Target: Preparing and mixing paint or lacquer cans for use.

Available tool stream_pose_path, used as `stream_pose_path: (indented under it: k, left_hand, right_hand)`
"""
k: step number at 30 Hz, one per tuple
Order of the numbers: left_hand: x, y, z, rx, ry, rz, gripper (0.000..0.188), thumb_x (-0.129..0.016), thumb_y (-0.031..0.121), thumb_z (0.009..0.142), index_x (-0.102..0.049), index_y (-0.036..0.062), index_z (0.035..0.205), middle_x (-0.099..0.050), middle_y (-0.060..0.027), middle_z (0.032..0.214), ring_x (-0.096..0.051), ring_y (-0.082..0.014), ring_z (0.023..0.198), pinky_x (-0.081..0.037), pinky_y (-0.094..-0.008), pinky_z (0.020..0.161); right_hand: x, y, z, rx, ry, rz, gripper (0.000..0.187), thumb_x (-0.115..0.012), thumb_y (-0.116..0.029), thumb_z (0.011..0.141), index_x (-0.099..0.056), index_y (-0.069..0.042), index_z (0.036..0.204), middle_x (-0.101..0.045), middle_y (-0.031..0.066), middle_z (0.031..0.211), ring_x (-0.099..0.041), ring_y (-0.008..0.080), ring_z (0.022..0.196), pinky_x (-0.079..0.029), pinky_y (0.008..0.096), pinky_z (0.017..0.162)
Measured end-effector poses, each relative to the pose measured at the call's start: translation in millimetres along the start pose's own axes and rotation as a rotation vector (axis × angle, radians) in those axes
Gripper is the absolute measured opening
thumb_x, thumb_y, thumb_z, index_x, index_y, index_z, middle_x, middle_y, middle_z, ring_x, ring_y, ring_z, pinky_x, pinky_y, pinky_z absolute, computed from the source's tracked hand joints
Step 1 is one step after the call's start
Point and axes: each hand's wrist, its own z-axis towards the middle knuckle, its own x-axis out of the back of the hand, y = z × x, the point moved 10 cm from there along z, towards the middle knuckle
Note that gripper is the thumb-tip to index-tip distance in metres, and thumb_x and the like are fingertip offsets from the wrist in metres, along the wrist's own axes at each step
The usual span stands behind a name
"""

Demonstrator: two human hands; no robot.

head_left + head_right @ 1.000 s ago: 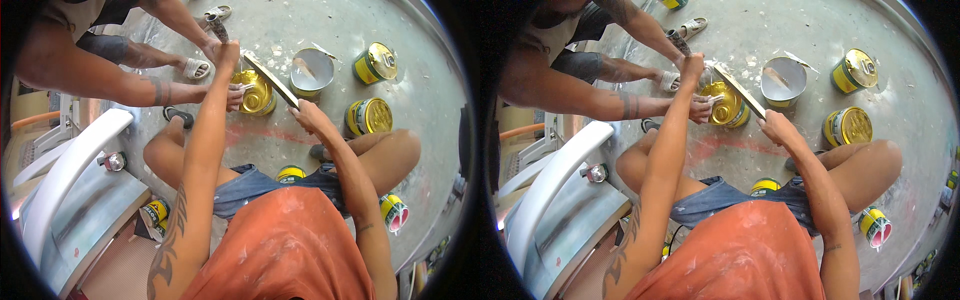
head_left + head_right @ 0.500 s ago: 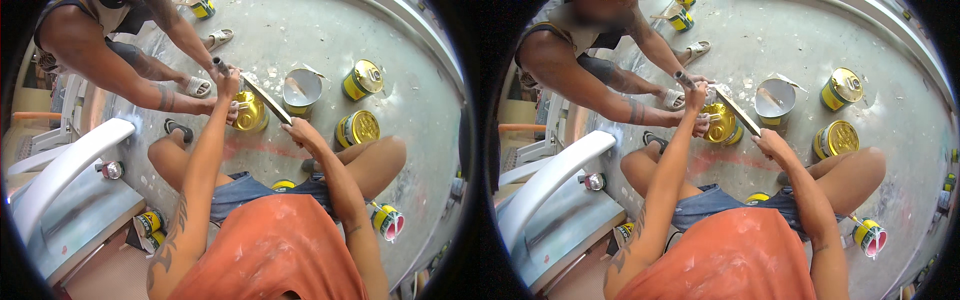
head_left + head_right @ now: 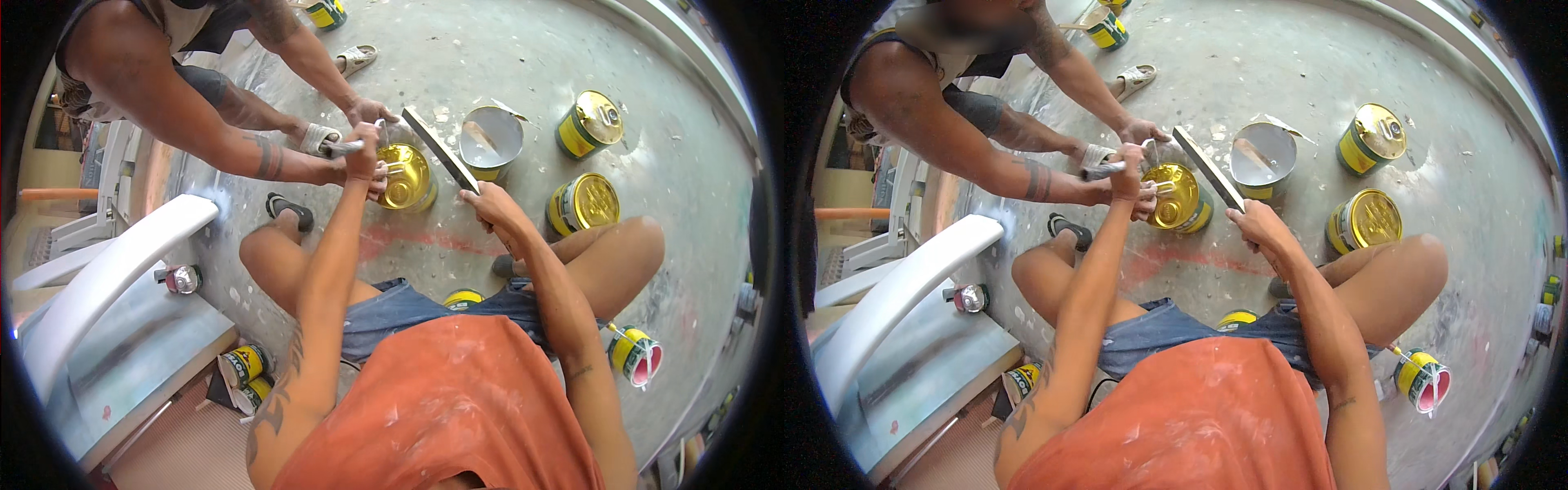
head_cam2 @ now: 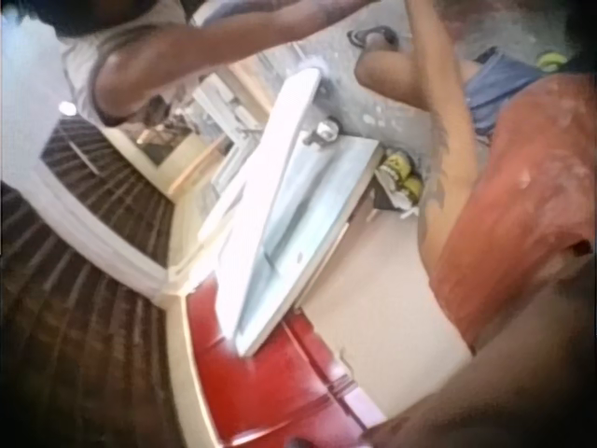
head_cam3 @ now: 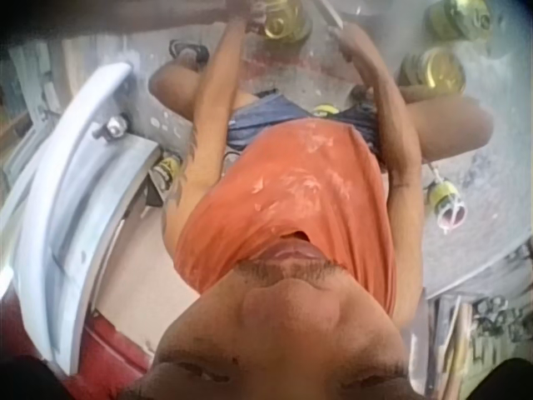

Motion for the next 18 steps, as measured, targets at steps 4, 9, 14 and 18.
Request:
stream_pose_path:
  k: [4,9,14,18]
  left_hand:
    - [2,34,37,-0.035,0.002,-0.169,0.016,-0.055,0.011,0.096,-0.066,0.0038,0.087,-0.067,-0.0077,0.078,-0.062,-0.0216,0.071,-0.053,-0.0359,0.068]
    - [-38,100,30,-0.226,-0.340,0.008,0.021,-0.055,0.012,0.098,-0.064,0.0047,0.081,-0.062,-0.0042,0.076,-0.058,-0.0147,0.072,-0.049,-0.0317,0.067]
    - [-101,157,-99,-0.096,-1.133,-0.034,0.017,-0.066,0.021,0.090,-0.064,0.0060,0.081,-0.062,-0.0117,0.079,-0.061,-0.0268,0.072,-0.050,-0.0399,0.067]
    - [-117,137,-188,-0.181,-1.405,0.209,0.021,-0.069,0.026,0.085,-0.068,0.0059,0.080,-0.066,-0.0163,0.079,-0.066,-0.0365,0.077,-0.052,-0.0467,0.071]
  right_hand:
    - [13,-1,-5,0.009,0.057,0.090,0.035,-0.059,-0.034,0.102,-0.056,0.000,0.095,-0.054,0.0070,0.062,-0.055,0.0201,0.047,-0.044,0.0380,0.043]
    - [27,-17,-18,-0.024,0.101,0.110,0.034,-0.059,-0.033,0.102,-0.055,0.000,0.094,-0.052,0.0058,0.062,-0.054,0.0193,0.049,-0.044,0.0377,0.044]
    - [35,-13,-17,-0.032,0.097,0.067,0.035,-0.058,-0.032,0.103,-0.055,0.001,0.096,-0.052,0.0060,0.062,-0.055,0.0194,0.049,-0.045,0.0376,0.045]
    - [25,-19,-15,-0.034,0.079,0.024,0.036,-0.058,-0.033,0.103,-0.056,0.002,0.096,-0.055,0.0069,0.062,-0.057,0.0201,0.048,-0.046,0.0384,0.045]
